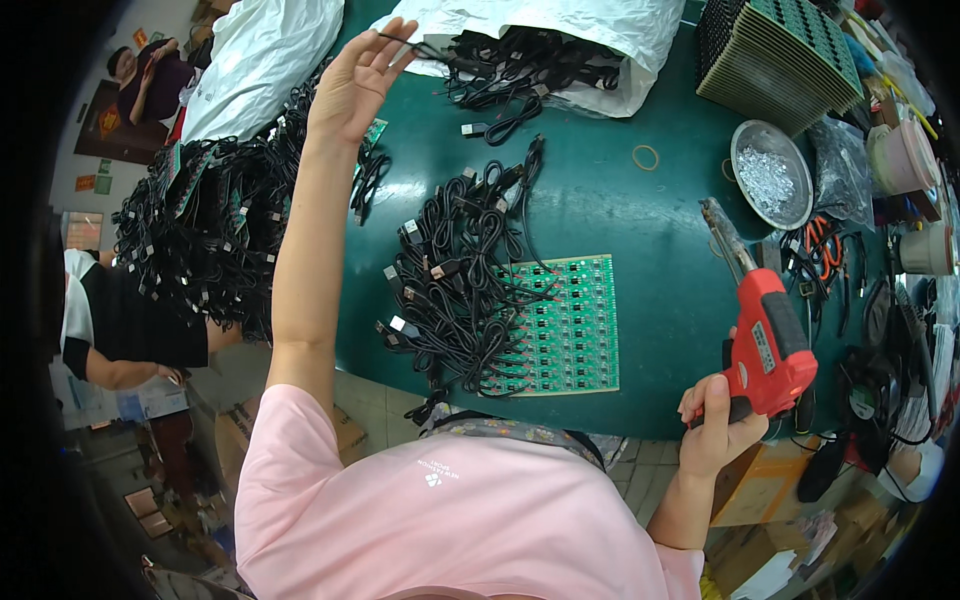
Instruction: The person takes USB cables from a bag, aligns the wire leads onto a circuit board, and solders them to the board using a soldering iron.
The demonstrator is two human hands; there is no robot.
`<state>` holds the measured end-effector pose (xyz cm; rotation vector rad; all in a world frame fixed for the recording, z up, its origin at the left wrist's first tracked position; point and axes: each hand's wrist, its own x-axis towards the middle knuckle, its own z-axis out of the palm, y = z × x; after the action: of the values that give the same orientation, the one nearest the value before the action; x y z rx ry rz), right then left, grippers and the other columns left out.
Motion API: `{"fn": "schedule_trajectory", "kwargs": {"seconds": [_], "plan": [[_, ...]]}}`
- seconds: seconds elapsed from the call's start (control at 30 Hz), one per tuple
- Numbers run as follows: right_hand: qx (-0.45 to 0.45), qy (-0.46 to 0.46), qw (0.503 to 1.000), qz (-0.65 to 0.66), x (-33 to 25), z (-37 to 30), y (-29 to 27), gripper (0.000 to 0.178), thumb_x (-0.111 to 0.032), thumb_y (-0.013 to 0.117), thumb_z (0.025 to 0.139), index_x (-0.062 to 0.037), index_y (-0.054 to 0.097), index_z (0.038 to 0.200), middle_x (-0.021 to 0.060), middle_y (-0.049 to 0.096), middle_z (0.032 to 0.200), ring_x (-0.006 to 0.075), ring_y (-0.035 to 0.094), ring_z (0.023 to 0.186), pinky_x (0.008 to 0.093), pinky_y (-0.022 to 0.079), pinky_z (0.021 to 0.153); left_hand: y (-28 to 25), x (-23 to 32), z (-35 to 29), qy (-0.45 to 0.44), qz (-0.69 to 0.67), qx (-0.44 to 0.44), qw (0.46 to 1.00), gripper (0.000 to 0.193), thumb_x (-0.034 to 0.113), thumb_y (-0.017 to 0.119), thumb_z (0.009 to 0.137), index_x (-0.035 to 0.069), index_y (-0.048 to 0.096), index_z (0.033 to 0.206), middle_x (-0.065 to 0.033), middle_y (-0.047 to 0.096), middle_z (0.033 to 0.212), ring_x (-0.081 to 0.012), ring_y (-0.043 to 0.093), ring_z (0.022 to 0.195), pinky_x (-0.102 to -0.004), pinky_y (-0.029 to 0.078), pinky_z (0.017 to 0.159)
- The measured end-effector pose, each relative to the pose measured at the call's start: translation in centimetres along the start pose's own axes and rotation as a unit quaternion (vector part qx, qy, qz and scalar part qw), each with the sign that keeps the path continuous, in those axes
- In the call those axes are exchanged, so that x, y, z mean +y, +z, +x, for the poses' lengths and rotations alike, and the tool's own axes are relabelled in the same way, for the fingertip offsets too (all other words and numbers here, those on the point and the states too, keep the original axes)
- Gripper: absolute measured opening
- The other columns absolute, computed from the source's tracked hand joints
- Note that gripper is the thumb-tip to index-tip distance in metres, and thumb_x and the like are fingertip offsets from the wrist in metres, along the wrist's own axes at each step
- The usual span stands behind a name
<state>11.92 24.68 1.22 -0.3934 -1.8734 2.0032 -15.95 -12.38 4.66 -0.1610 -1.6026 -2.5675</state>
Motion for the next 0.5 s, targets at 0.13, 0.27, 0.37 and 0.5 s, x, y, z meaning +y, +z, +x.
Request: {"fn": "schedule_trajectory", "kwargs": {"seconds": [0.13, 0.27, 0.37, 0.5], "plan": [[0.005, 0.002, 0.999, 0.033, -0.3, -0.2, 0.2, 0.042, -0.009, 0.052, 0.093, 0.0152, 0.040, 0.124, 0.0238, 0.064, 0.093, 0.0082, 0.044, 0.040, 0.0223, 0.038, 0.037, 2.6, 0.0, -2.6, -0.002, 0.058, -0.062, 0.996, 0.022, 0.013, 0.061, 0.091, -0.005, 0.059, 0.105, -0.0098, 0.063, 0.092, -0.0195, 0.062, 0.085, -0.0320, 0.051, 0.083], [0.000, 0.076, 0.993, 0.090, -1.6, -0.1, 2.5, 0.045, -0.014, 0.052, 0.094, 0.0166, 0.041, 0.126, 0.0084, 0.053, 0.056, 0.0113, 0.046, 0.040, 0.0241, 0.040, 0.040, 9.5, 0.2, -10.5, -0.077, 0.257, -0.187, 0.945, 0.011, 0.005, 0.066, 0.087, -0.004, 0.067, 0.093, -0.0080, 0.067, 0.086, -0.0090, 0.060, 0.069, -0.0218, 0.049, 0.062], [-0.060, 0.115, 0.990, 0.063, -1.1, 0.4, 5.2, 0.053, 0.002, 0.067, 0.081, 0.0138, 0.044, 0.126, 0.0167, 0.069, 0.085, 0.0178, 0.068, 0.070, 0.0255, 0.052, 0.061, 11.0, -1.0, -15.2, -0.123, 0.330, -0.254, 0.901, 0.011, 0.001, 0.065, 0.087, -0.005, 0.065, 0.095, -0.0052, 0.066, 0.087, -0.0075, 0.060, 0.072, -0.0203, 0.050, 0.064], [-0.099, 0.077, 0.983, 0.133, -0.3, 0.3, 7.8, 0.056, 0.008, 0.074, 0.075, 0.0090, 0.048, 0.125, 0.0173, 0.068, 0.097, 0.0252, 0.069, 0.092, 0.0272, 0.056, 0.071, 11.9, -1.5, -18.1, -0.161, 0.309, -0.289, 0.892, 0.009, 0.001, 0.065, 0.087, -0.005, 0.065, 0.094, -0.0055, 0.066, 0.085, -0.0072, 0.061, 0.072, -0.0210, 0.050, 0.066]]}}
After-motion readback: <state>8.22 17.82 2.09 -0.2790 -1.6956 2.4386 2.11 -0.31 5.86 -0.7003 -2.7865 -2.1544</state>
